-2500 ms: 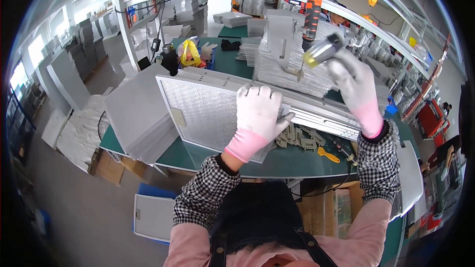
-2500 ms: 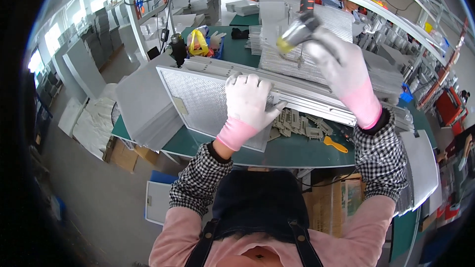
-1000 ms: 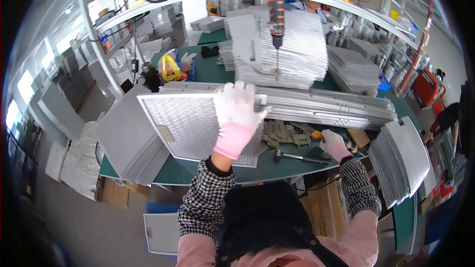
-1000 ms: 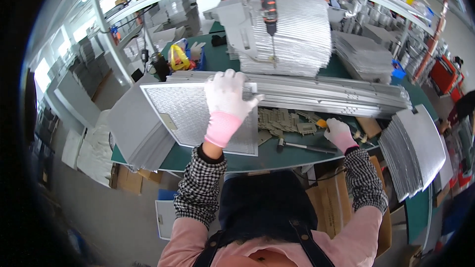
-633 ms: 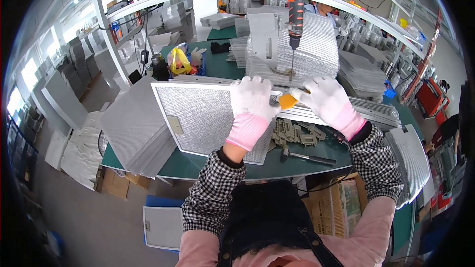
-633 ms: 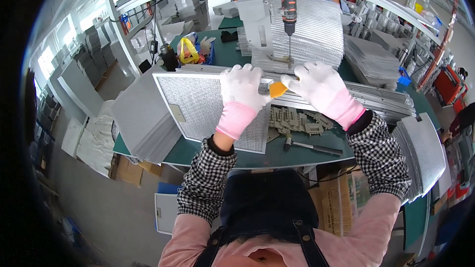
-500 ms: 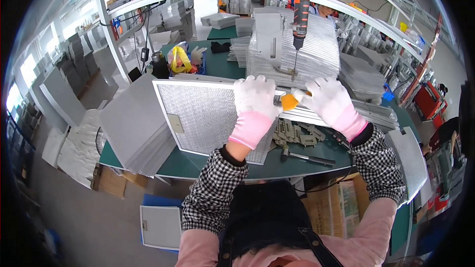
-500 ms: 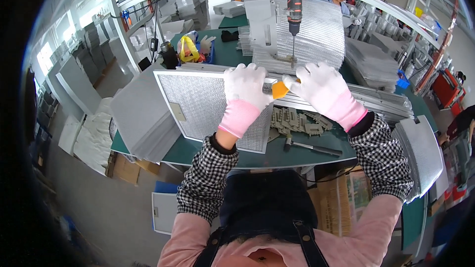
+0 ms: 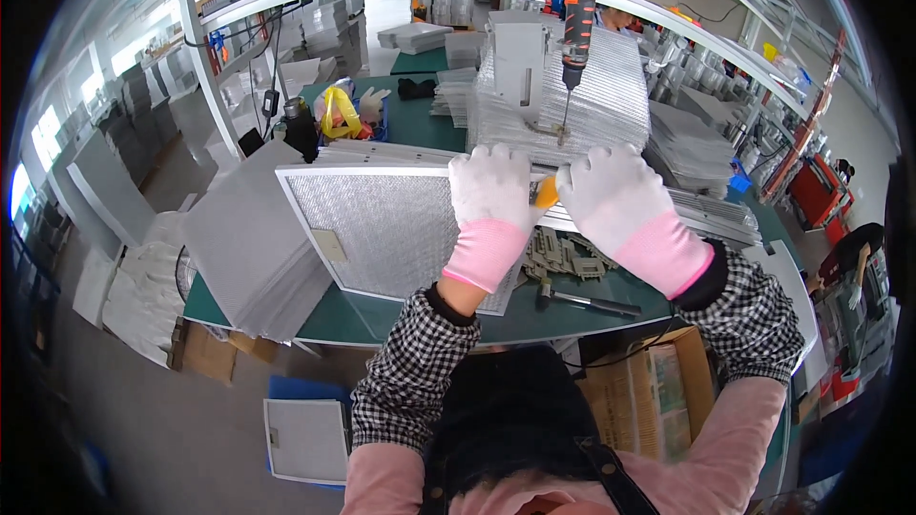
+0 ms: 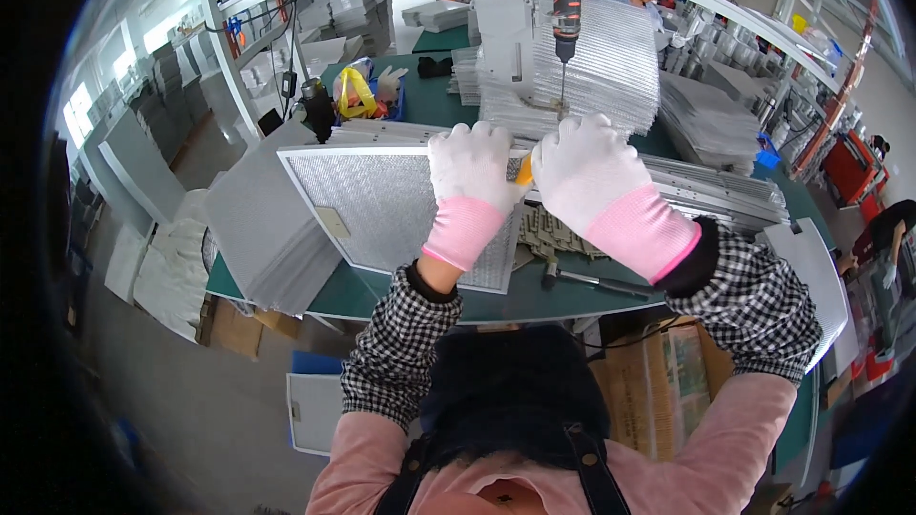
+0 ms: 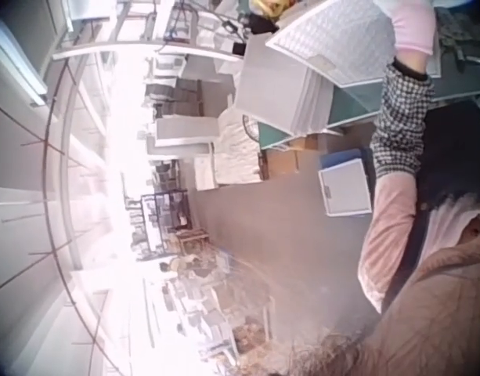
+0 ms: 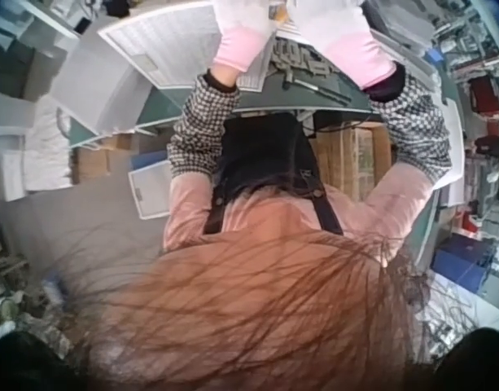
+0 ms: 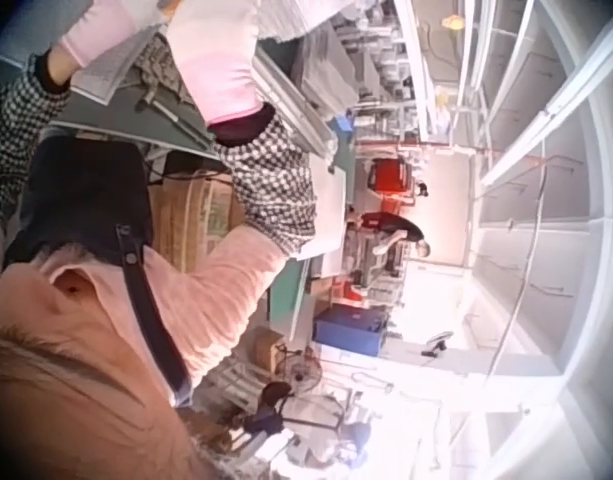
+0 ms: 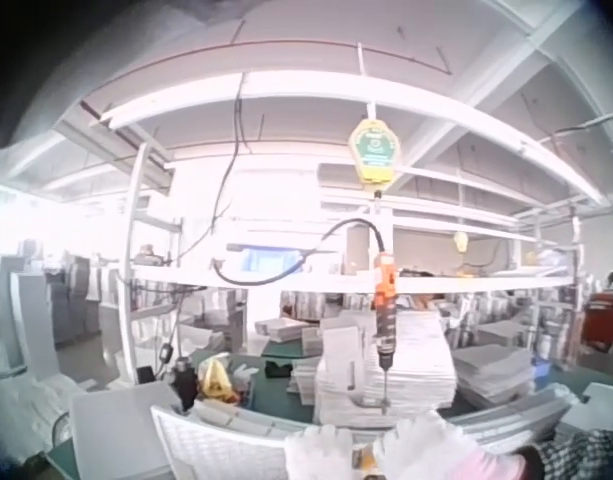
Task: Assembling metal mesh air filters by fitting aluminum frame rails onto the mesh and securing components with an electric screwdriver.
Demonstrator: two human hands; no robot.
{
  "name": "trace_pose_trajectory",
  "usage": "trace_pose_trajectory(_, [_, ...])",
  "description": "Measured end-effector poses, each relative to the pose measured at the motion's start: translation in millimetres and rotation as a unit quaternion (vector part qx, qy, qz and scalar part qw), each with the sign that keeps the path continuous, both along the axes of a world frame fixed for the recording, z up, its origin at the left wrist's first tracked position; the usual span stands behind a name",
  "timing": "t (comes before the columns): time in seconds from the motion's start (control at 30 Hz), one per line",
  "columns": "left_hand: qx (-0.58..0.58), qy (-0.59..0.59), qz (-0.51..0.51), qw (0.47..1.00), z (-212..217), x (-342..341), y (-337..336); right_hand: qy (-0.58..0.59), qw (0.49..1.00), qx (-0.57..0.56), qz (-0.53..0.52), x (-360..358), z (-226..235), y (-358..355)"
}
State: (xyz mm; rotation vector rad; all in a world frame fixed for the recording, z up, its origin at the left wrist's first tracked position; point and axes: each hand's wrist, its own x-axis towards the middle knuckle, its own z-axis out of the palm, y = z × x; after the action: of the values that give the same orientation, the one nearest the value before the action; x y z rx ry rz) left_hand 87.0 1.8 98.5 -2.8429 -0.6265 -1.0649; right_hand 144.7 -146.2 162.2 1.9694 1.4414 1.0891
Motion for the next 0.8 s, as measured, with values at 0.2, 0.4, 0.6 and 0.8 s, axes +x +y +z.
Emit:
trace_pose_trajectory(0.2, [0.038,-0.054,-0.036,0.997,-11,-7,6,-0.031,0.993,0.088,0.073,-13,30,-46])
trace_pose_trajectory(0.4, [0.056,-0.094,-0.074,0.991,-20,-22,1,0.16,0.984,0.069,-0.035,83,-64,-78])
trace_pose_trajectory(0.6, [0.049,-0.159,-0.043,0.985,-24,-36,-21,0.371,0.908,0.031,-0.193,173,-232,-155])
trace_pose_trajectory(0.8, [0.087,-0.271,-0.07,0.956,-41,-35,-29,0.3,0.93,0.156,-0.142,176,-246,-140])
